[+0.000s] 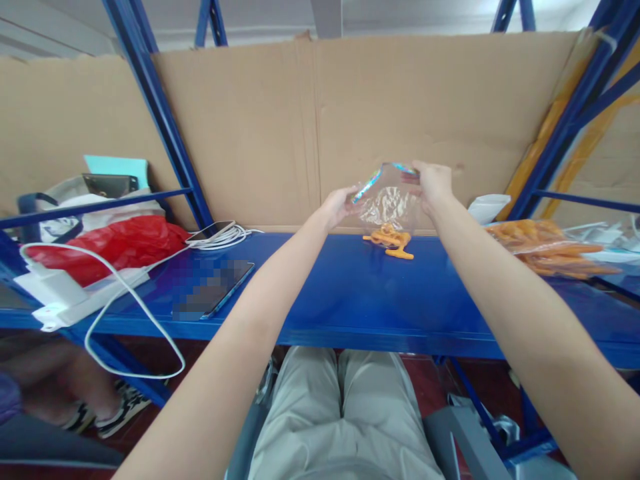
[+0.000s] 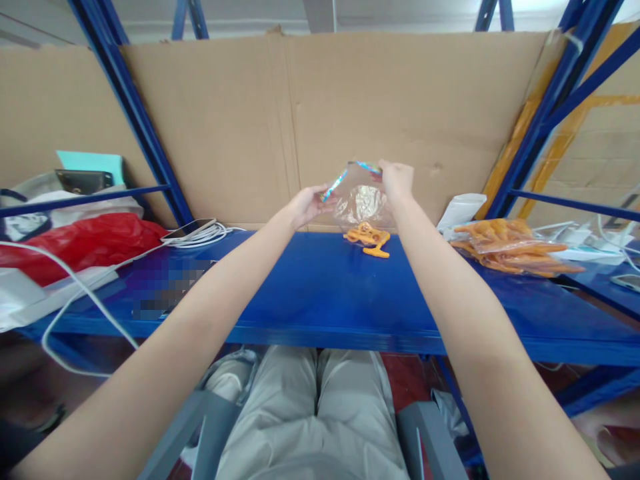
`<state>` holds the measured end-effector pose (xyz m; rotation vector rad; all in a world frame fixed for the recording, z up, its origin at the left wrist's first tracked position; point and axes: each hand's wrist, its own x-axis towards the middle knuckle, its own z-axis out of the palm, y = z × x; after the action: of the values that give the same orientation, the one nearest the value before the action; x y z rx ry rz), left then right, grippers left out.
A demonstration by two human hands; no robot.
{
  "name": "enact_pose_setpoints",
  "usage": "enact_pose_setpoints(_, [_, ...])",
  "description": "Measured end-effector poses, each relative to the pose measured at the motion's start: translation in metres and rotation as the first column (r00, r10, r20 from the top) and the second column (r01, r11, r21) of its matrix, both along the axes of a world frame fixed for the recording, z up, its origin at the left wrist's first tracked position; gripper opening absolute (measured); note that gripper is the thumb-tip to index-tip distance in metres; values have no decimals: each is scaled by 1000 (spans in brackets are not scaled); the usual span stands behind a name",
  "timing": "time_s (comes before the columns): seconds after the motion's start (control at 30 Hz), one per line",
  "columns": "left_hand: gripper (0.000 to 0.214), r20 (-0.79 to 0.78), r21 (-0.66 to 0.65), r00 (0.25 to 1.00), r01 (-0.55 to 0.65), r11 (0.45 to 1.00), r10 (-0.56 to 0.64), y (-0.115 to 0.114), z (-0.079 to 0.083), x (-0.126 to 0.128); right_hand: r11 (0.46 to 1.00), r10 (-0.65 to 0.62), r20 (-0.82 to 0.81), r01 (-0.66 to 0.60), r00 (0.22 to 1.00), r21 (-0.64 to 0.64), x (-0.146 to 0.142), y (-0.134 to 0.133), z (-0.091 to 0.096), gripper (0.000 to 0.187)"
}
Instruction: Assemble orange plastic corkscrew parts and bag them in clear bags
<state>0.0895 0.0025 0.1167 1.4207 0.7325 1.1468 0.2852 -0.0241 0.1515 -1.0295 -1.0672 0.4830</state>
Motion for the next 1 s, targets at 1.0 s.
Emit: enact_pose_setpoints(1.0, [47, -704, 704, -113, -237, 669, 701, -22, -57, -100, 885, 256, 820, 216, 513, -412, -3, -8, -120, 29])
